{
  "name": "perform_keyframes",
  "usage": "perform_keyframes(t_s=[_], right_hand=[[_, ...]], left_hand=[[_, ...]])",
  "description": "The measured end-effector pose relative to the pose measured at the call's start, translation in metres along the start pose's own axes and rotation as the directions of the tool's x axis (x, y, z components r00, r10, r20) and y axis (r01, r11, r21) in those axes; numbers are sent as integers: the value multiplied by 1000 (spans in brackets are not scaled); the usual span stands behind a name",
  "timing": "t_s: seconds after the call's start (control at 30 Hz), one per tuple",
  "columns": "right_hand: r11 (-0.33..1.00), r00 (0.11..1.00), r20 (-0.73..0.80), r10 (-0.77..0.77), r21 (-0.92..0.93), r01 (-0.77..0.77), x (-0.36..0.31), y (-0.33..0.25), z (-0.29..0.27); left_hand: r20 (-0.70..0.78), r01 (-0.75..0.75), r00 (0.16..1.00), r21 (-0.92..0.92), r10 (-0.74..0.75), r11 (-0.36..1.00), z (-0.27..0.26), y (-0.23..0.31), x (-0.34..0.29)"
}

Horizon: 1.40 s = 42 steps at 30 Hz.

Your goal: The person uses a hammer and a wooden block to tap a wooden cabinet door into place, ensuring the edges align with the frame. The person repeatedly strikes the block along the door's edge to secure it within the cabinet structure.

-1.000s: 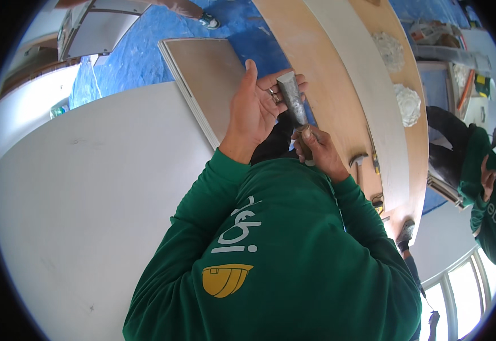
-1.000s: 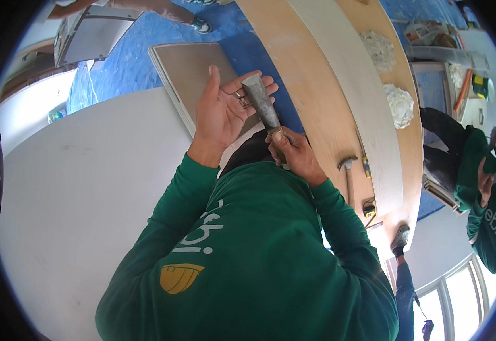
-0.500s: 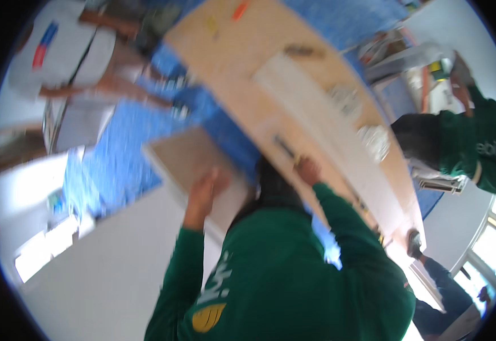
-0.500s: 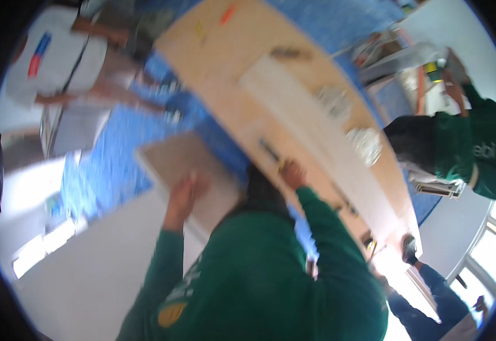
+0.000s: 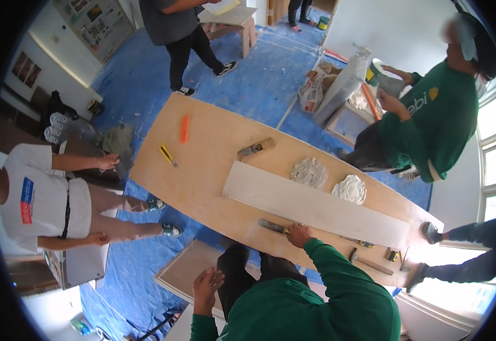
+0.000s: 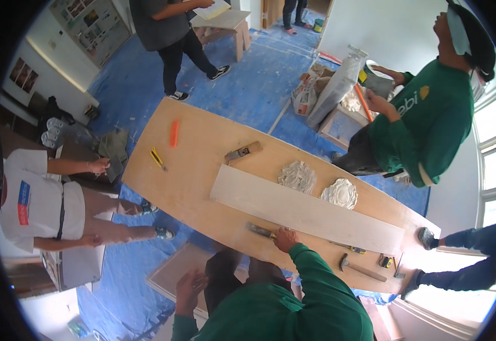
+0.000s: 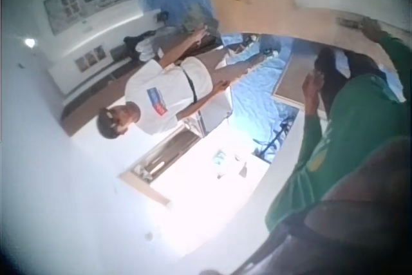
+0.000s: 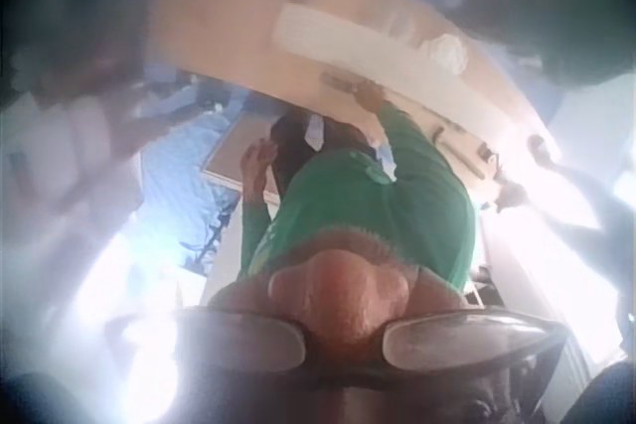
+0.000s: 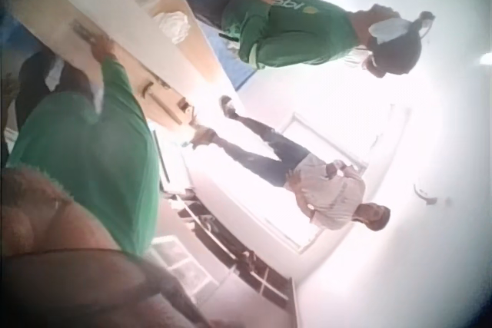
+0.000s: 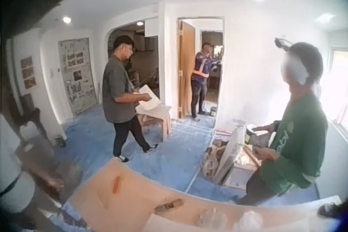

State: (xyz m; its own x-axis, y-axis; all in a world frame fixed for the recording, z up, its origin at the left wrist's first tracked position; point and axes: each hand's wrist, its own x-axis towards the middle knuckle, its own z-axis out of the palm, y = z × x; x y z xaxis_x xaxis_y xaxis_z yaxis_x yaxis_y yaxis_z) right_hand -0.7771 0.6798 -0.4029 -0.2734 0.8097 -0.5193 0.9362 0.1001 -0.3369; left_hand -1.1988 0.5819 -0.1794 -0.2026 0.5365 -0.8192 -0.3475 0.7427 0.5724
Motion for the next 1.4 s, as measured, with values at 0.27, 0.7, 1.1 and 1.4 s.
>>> perform_keyframes(t_s=[0.27, 0.7, 1.1, 1.4], right_hand=[[971, 944, -291, 157, 220, -93, -2, -55, -57], [796, 46, -972, -230, -160, 583, -177, -349, -419], [915, 520, -840, 155, 321, 246, -182, -332, -400], [941, 927, -187, 324, 167, -295, -21, -76, -37]], left_hand=[[216, -603, 798, 286, 563, 745, 0, 151, 40], [324, -904, -377, -332, 868, -269, -64, 428, -84], [640, -993, 1, -93, 768, 79, 35, 397, -110], [336, -504, 847, 756, 412, 418, -50, 155, 31]])
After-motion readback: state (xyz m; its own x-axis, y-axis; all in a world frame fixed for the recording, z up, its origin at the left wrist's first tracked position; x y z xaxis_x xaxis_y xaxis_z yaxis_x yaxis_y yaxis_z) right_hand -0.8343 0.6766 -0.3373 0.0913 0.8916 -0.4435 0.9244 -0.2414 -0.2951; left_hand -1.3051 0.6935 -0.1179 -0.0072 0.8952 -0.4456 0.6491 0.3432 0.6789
